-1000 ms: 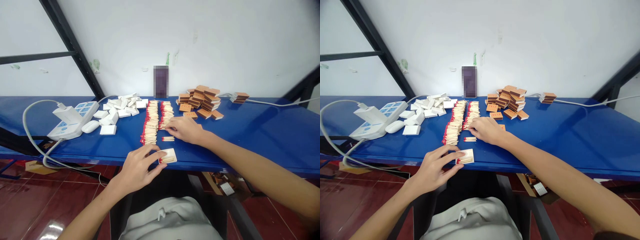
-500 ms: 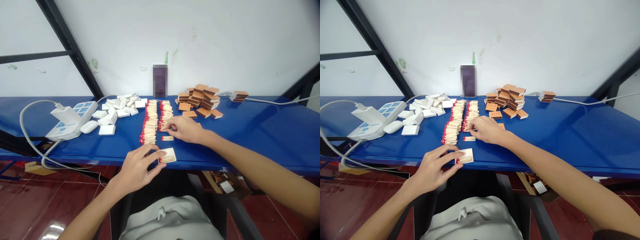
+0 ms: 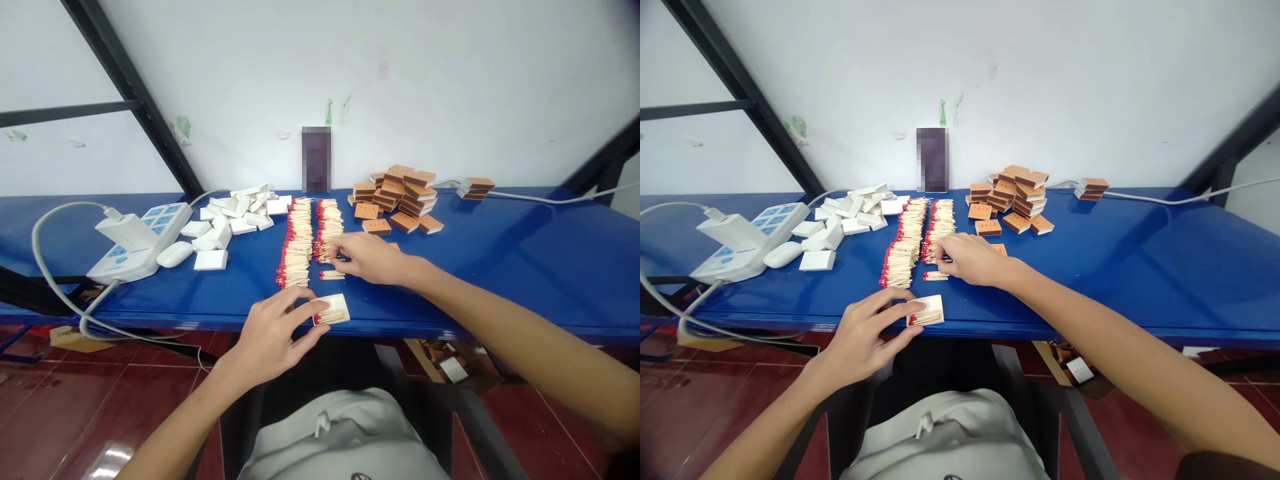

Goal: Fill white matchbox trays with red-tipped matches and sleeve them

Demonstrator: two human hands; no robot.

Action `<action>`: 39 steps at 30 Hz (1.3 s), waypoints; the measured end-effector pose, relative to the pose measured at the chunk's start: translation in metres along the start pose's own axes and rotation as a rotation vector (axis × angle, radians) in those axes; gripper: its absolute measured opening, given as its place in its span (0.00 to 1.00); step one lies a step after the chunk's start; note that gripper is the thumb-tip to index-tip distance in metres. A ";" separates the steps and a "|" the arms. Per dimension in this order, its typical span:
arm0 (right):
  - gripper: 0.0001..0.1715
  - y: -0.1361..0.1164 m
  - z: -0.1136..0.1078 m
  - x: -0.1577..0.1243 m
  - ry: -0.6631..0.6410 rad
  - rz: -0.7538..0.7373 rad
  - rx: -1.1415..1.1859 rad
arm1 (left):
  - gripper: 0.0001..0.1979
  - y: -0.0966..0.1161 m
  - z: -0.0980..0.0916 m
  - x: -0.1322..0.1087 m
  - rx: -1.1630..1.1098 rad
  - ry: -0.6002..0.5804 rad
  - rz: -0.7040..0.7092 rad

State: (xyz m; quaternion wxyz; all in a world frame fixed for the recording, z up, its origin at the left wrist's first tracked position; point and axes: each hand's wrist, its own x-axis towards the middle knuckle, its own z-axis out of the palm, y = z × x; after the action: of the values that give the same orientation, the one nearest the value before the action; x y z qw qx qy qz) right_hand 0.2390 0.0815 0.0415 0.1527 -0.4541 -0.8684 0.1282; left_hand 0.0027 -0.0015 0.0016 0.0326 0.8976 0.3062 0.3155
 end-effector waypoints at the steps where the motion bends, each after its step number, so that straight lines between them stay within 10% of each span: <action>1: 0.03 0.000 0.000 0.000 0.003 -0.007 0.009 | 0.11 0.000 0.000 0.000 -0.001 0.000 0.003; 39: 0.11 0.011 -0.015 -0.004 -0.067 -0.189 -0.114 | 0.11 0.000 0.000 -0.001 0.014 0.006 -0.009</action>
State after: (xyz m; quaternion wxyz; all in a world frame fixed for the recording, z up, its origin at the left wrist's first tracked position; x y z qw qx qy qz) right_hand 0.2550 0.0849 0.0510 0.1088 -0.3737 -0.9178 0.0790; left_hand 0.0023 -0.0014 0.0006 0.0270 0.8954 0.3126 0.3159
